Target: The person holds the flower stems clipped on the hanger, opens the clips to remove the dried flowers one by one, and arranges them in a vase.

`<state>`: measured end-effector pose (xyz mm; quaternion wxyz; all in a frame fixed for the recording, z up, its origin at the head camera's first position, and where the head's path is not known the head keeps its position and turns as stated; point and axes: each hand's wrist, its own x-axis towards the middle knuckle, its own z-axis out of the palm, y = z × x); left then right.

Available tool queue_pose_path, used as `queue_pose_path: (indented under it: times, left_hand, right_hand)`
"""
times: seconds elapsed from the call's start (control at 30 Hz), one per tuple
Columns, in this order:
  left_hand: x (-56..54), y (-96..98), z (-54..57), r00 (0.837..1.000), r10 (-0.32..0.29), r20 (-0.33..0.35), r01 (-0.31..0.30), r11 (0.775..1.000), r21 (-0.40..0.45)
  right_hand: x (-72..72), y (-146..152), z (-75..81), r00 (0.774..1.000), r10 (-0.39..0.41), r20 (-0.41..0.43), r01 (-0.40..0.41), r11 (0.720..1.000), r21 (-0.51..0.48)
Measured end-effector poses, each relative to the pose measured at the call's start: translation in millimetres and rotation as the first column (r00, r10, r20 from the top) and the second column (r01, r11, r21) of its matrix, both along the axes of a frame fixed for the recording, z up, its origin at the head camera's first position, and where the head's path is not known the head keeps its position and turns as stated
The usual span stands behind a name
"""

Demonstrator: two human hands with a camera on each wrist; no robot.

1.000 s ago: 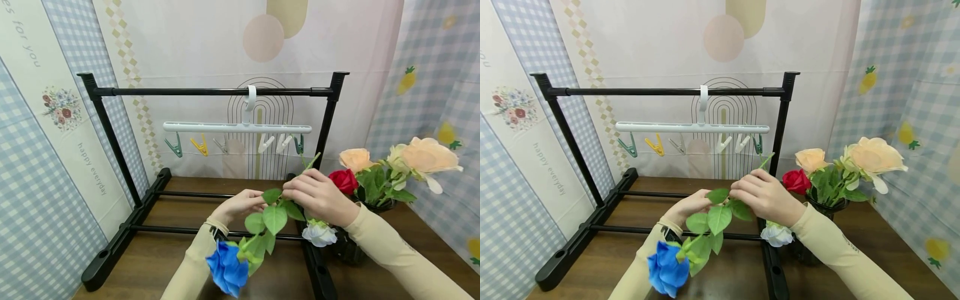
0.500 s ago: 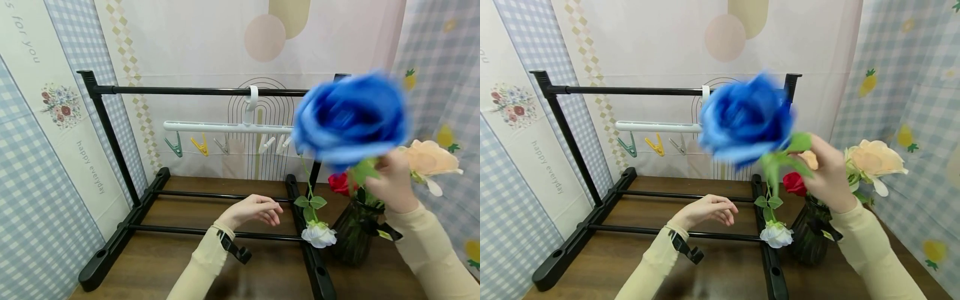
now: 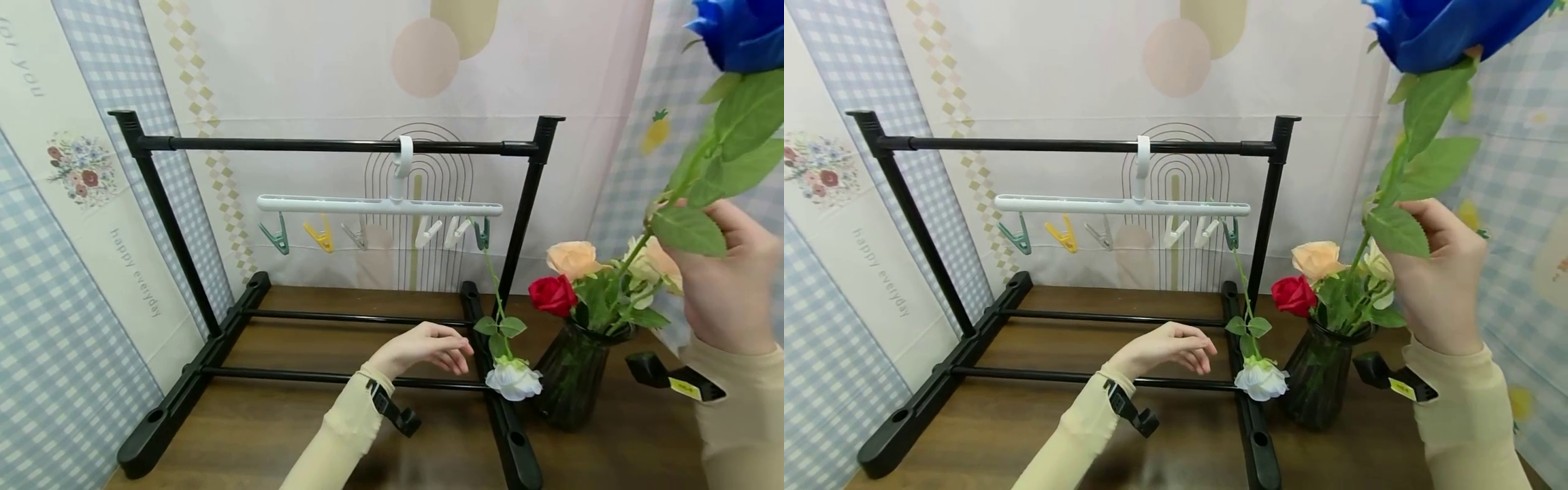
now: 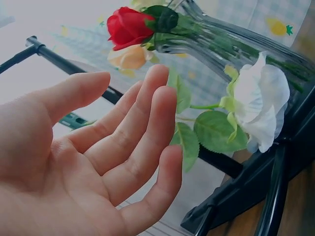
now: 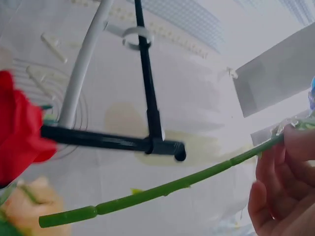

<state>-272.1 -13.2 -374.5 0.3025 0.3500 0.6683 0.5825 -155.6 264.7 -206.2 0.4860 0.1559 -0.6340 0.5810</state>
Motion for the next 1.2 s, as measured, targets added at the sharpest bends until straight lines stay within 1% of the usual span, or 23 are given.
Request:
queue_pose_path:
  times: [0.03, 0.07, 0.1, 0.17, 0.2, 0.3, 0.37, 0.5, 0.57, 0.6, 0.63, 0.67, 0.73, 0.77, 0.83, 0.87, 0.9, 0.93, 1.0, 1.1, 1.17, 1.2]
  left_hand:
    - [1.2, 2.0, 0.5, 1.0, 0.003, -0.002, -0.003, 1.0, 0.0]
    - [2.2, 4.4, 0.5, 1.0, 0.007, 0.0, -0.007, 1.0, 0.005]
    - [3.4, 7.1, 0.5, 1.0, 0.013, 0.003, -0.013, 1.0, 0.015]
    - [6.4, 13.5, 0.7, 1.0, 0.027, 0.008, -0.027, 0.999, 0.045]
    - [8.2, 17.3, 0.7, 0.999, 0.036, 0.006, -0.037, 0.997, 0.064]
    - [14.6, 29.0, 1.7, 0.997, 0.079, 0.002, -0.079, 0.988, 0.13]
    - [19.6, 36.4, 2.7, 0.994, 0.112, -0.009, -0.109, 0.982, 0.154]
    - [29.5, 47.7, 4.6, 0.981, 0.182, -0.066, -0.173, 0.976, 0.133]
    - [33.7, 53.6, 4.9, 0.967, 0.221, -0.123, -0.207, 0.971, 0.116]
    - [35.9, 56.7, 4.9, 0.957, 0.243, -0.161, -0.228, 0.968, 0.109]
    - [38.0, 60.1, 4.7, 0.943, 0.266, -0.203, -0.248, 0.963, 0.107]
    - [40.0, 63.6, 4.5, 0.927, 0.287, -0.24, -0.269, 0.957, 0.107]
    - [43.8, 71.5, 3.5, 0.894, 0.327, -0.305, -0.305, 0.945, 0.118]
    - [45.8, 75.5, 2.8, 0.881, 0.34, -0.33, -0.317, 0.94, 0.124]
    - [49.7, 83.1, 1.9, 0.867, 0.355, -0.35, -0.33, 0.935, 0.131]
    - [51.5, 86.9, 1.2, 0.866, 0.356, -0.351, -0.331, 0.934, 0.132]
    - [53.0, 90.8, 0.4, 0.864, 0.357, -0.356, -0.332, 0.934, 0.129]
    - [54.7, 94.3, -0.2, 0.86, 0.356, -0.364, -0.335, 0.934, 0.123]
    - [57.8, 101.3, -1.4, 0.859, 0.355, -0.369, -0.342, 0.934, 0.102]
    - [61.5, 112.0, -3.1, 0.853, 0.36, -0.377, -0.362, 0.93, 0.069]
    - [63.2, 118.7, -3.6, 0.853, 0.368, -0.369, -0.377, 0.925, 0.051]
    - [63.8, 122.0, -3.6, 0.853, 0.372, -0.365, -0.384, 0.922, 0.043]
  right_hand:
    - [-0.1, 2.3, -2.3, 0.998, -0.06, 0.026, 0.059, 0.998, 0.023]
    - [-0.3, 4.6, -5.1, 0.991, -0.12, 0.058, 0.117, 0.992, 0.047]
    - [-0.7, 6.6, -8.4, 0.983, -0.16, 0.086, 0.155, 0.986, 0.058]
    - [-1.7, 10.1, -16.0, 0.96, -0.246, 0.135, 0.234, 0.967, 0.098]
    - [-2.4, 11.5, -20.3, 0.949, -0.279, 0.145, 0.263, 0.957, 0.12]
    - [-4.5, 13.6, -30.9, 0.944, -0.296, 0.145, 0.28, 0.952, 0.121]
    - [-6.0, 14.5, -37.3, 0.941, -0.305, 0.142, 0.292, 0.95, 0.108]
    - [-8.3, 16.0, -47.0, 0.951, -0.264, 0.164, 0.267, 0.964, 0.003]
    - [-8.5, 17.0, -50.8, 0.957, -0.232, 0.176, 0.243, 0.969, -0.045]
    - [-8.4, 17.4, -52.5, 0.961, -0.214, 0.177, 0.229, 0.971, -0.067]
    - [-8.0, 17.6, -54.0, 0.965, -0.188, 0.181, 0.207, 0.974, -0.092]
    - [-7.5, 17.9, -55.7, 0.964, -0.187, 0.188, 0.207, 0.974, -0.093]
    - [-6.5, 18.5, -59.0, 0.97, -0.147, 0.193, 0.175, 0.975, -0.136]
    - [-5.9, 19.0, -60.6, 0.967, -0.149, 0.207, 0.179, 0.975, -0.135]
    - [-5.1, 19.5, -64.4, 0.948, -0.204, 0.245, 0.23, 0.97, -0.081]
    - [-5.1, 19.8, -66.4, 0.931, -0.255, 0.259, 0.272, 0.962, -0.033]
    - [-5.1, 20.0, -68.4, 0.92, -0.284, 0.269, 0.296, 0.955, -0.005]
    - [-4.9, 20.0, -70.4, 0.896, -0.343, 0.281, 0.342, 0.938, 0.055]
    - [-4.8, 19.6, -74.5, 0.863, -0.419, 0.282, 0.395, 0.908, 0.138]
    - [-4.2, 18.4, -80.4, 0.845, -0.454, 0.283, 0.414, 0.89, 0.191]
    - [-3.9, 17.2, -83.9, 0.839, -0.468, 0.277, 0.42, 0.881, 0.216]
    - [-3.7, 16.7, -85.5, 0.833, -0.482, 0.273, 0.428, 0.873, 0.233]
